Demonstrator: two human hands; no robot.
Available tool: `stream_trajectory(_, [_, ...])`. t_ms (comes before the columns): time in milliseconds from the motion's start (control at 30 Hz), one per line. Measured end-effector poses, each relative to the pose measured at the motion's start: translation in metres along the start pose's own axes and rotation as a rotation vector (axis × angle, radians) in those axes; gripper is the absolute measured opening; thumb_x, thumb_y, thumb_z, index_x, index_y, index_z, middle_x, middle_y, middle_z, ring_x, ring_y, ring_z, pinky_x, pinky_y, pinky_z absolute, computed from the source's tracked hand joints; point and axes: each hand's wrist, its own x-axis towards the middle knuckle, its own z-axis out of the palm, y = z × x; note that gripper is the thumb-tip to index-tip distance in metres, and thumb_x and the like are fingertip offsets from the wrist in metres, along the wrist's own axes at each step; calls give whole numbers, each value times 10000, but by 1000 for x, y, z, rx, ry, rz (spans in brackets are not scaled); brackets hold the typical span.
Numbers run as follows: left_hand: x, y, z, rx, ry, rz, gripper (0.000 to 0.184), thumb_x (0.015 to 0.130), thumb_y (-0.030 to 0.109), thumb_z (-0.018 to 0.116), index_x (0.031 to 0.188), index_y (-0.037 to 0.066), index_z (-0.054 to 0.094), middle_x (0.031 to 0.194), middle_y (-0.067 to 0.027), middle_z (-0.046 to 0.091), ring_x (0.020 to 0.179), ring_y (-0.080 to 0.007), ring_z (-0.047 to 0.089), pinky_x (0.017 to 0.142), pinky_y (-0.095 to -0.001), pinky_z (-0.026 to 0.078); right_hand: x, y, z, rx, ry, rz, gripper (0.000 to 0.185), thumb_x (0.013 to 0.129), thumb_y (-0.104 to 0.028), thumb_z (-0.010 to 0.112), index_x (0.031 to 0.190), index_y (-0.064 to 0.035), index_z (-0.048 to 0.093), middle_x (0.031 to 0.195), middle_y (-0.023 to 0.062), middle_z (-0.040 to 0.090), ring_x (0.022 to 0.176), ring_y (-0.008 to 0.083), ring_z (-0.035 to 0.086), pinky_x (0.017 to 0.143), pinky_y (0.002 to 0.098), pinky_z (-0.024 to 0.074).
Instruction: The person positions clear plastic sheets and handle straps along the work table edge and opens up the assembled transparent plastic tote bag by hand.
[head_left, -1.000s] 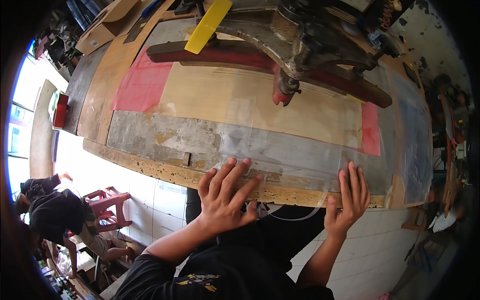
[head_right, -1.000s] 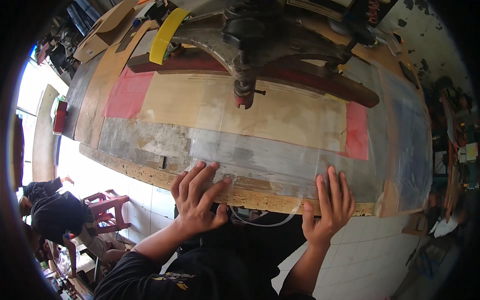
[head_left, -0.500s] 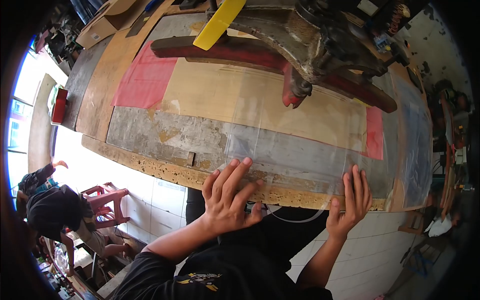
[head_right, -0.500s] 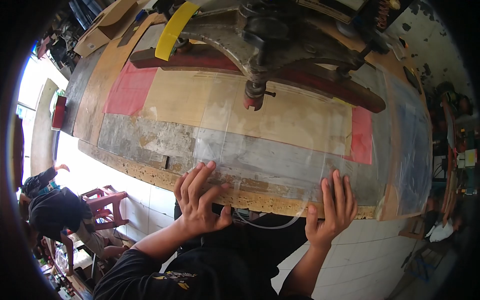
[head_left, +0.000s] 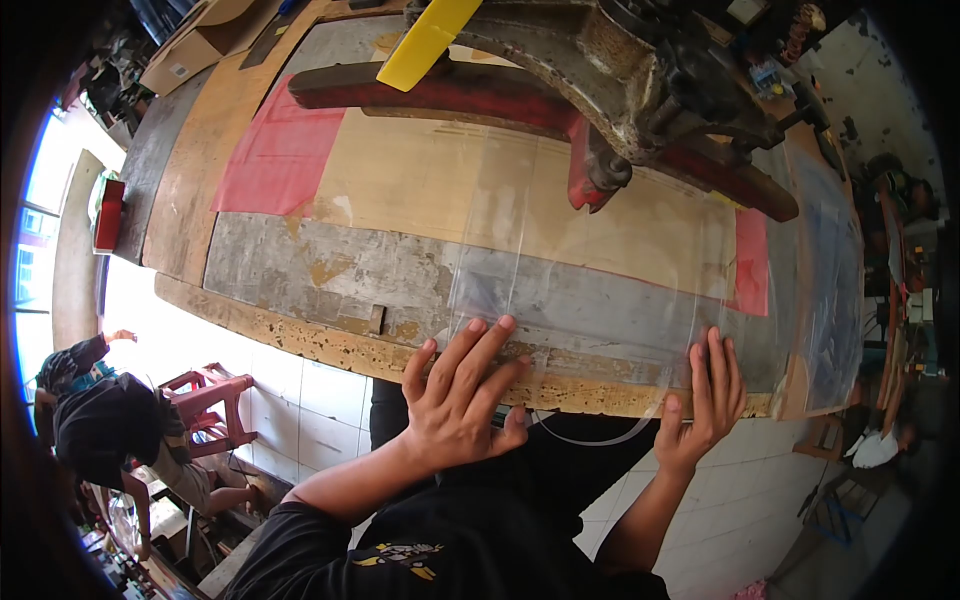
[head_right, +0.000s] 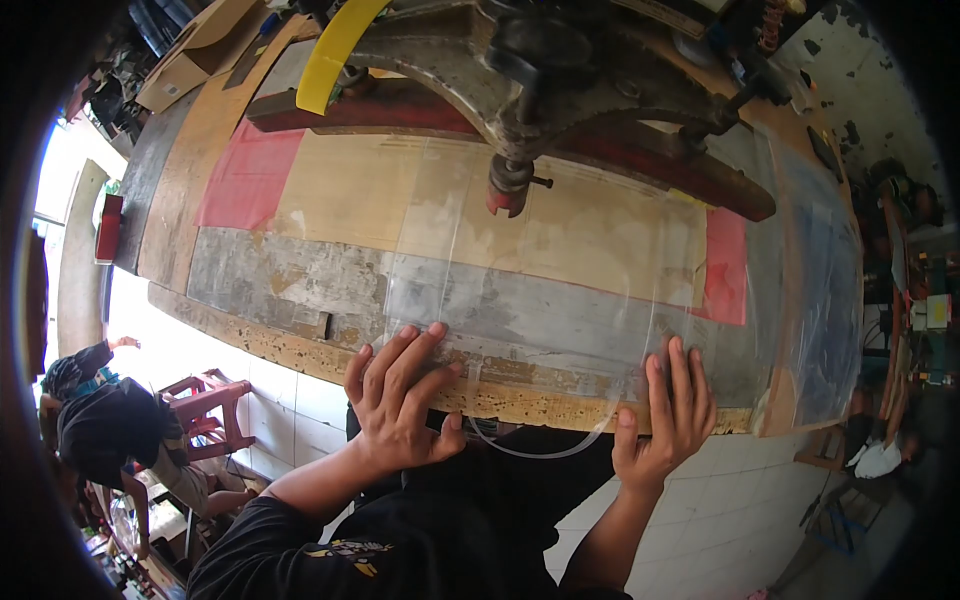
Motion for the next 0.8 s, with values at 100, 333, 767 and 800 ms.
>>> stream_trajectory(100, [0, 1, 1, 7, 3, 3, 385, 897, 415, 538, 1148, 145, 649, 1399, -130, 614, 1319, -279, 536, 1162, -461, 226, 0, 0, 0, 7, 6, 5, 541, 987, -443, 442, 1308, -82, 687, 1412, 121, 626, 1316, 376, 562, 1073, 492, 369])
stream_trajectory(333, [1, 2, 1, 22, 9, 9, 377, 886, 407, 536, 1153, 176, 669, 1393, -126, 615, 1301, -290, 542, 1154, -461, 241, 1, 0, 1, 10, 16, 8, 531, 985, -435, 454, 1291, -76, 697, 1401, 124, 634, 1311, 380, 564, 1067, 485, 372])
stream_trajectory(767, [1, 3, 3, 42, 9, 15, 382, 883, 393, 523, 1147, 150, 655, 1389, -154, 607, 1297, -318, 540, 1149, -467, 242, 3, 0, 2, 16, 56, 13, 514, 985, -453, 464, 1224, -92, 741, 1350, 104, 671, 1270, 357, 593, 1024, 433, 385])
stream_trajectory(800, [1, 3, 2, 46, 8, 17, 386, 887, 397, 516, 1147, 146, 651, 1388, -155, 607, 1296, -319, 541, 1147, -468, 246, 4, 0, 2, 17, 54, 12, 513, 986, -455, 464, 1224, -94, 741, 1350, 104, 671, 1269, 357, 593, 1024, 434, 383])
